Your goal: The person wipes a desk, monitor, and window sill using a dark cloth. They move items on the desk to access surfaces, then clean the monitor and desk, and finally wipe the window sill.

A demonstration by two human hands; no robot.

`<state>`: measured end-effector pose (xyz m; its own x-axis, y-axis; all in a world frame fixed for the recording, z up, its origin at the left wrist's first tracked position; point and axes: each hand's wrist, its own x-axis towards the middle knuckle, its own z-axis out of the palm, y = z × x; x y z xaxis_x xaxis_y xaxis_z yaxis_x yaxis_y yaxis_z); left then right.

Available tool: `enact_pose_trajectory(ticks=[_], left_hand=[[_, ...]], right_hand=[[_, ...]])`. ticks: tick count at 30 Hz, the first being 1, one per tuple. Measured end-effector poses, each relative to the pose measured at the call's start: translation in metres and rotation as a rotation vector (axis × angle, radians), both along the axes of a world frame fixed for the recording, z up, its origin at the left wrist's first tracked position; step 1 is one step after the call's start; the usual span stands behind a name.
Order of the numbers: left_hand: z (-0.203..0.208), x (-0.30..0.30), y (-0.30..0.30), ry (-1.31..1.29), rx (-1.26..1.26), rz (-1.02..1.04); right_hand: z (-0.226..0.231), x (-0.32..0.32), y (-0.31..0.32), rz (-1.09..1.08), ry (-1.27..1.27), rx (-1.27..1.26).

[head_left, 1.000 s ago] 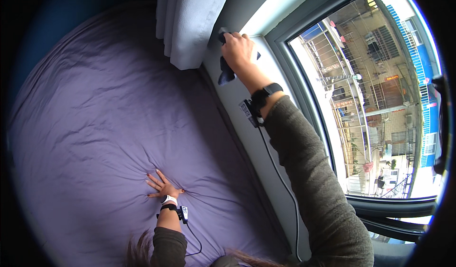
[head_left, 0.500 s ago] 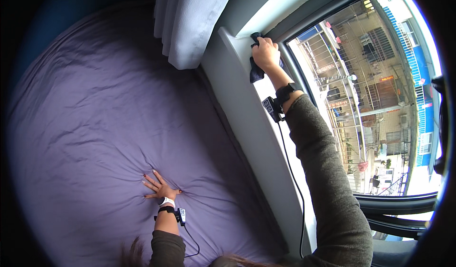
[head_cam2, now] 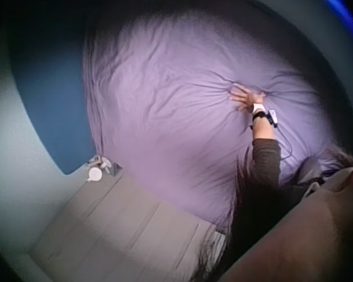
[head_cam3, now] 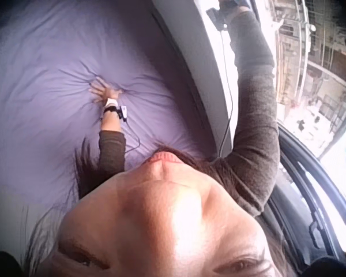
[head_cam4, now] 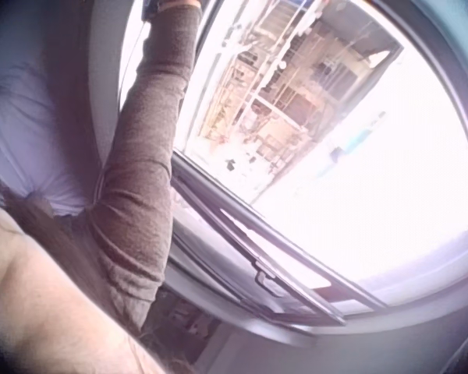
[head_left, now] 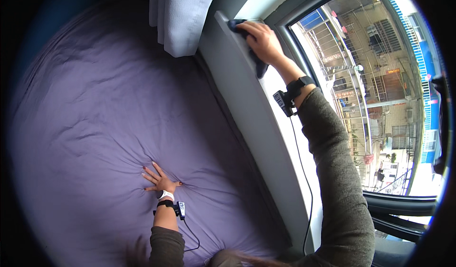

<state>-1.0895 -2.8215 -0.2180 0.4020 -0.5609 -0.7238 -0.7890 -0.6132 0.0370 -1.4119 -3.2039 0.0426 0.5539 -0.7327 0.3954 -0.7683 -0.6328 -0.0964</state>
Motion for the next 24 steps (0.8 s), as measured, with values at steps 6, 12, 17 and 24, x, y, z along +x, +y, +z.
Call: enact_pose_trajectory(ticks=[6,12,17,24], left_hand=[[-0.004,0.0,0.006,0.006,-0.013,0.003],[-0.009,-0.002,0.003,-0.038,0.012,0.001],[-0.008,-0.006,0.001,-0.053,0.056,-0.004],[-0.01,-0.005,0.003,-0.058,0.024,-0.01]], right_hand=[[-0.004,-0.004,0.0,-0.22,-0.076,0.083],[0.009,0.008,0.005,0.01,-0.226,0.295],[0.001,-0.03,0.073,0.212,-0.229,0.338],[0.035,-0.051,0.242,0.109,-0.239,0.582]])
